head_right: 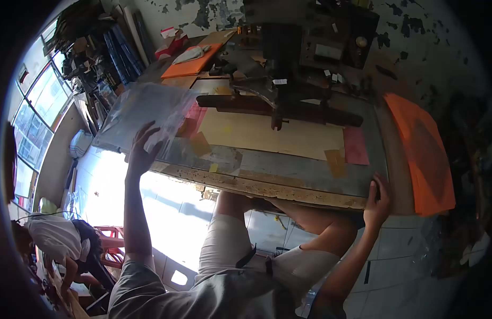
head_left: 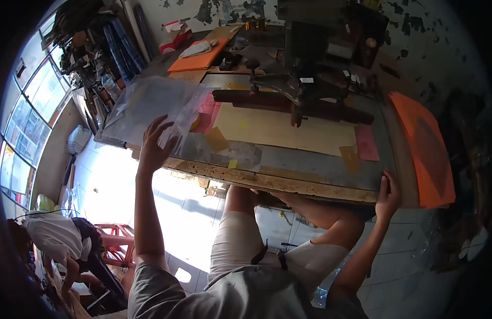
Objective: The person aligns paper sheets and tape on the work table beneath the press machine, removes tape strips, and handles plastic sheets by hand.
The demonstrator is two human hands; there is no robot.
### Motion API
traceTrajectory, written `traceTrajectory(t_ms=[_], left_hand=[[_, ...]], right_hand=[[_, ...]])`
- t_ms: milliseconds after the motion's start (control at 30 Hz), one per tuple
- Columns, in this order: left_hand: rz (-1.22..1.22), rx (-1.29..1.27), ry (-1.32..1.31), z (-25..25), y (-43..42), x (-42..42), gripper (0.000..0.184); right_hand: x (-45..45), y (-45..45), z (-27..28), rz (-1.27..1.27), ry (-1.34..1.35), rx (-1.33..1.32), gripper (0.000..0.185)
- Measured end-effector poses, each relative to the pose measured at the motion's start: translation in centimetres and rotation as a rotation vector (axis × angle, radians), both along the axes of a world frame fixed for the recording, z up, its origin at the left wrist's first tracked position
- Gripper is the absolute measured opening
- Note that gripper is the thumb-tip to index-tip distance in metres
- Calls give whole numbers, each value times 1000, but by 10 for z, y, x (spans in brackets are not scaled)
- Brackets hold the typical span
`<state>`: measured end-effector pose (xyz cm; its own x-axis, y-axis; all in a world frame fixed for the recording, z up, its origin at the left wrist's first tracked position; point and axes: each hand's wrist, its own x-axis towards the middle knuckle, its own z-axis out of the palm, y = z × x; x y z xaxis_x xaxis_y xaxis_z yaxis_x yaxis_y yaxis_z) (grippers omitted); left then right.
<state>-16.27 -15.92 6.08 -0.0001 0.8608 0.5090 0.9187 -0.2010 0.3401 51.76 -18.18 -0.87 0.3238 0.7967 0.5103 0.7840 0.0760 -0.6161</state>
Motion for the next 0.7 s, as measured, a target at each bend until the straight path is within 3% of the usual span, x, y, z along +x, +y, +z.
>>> traceTrajectory(t_ms=[267,700], left_hand=[[-66,-208,-104,0,-41,4,22],[-70,-94,-95,-2,-23,8,20]], right_hand=[[6,1,-6,-2,21,-53,34],[18,5,-19,36,-1,9,33]])
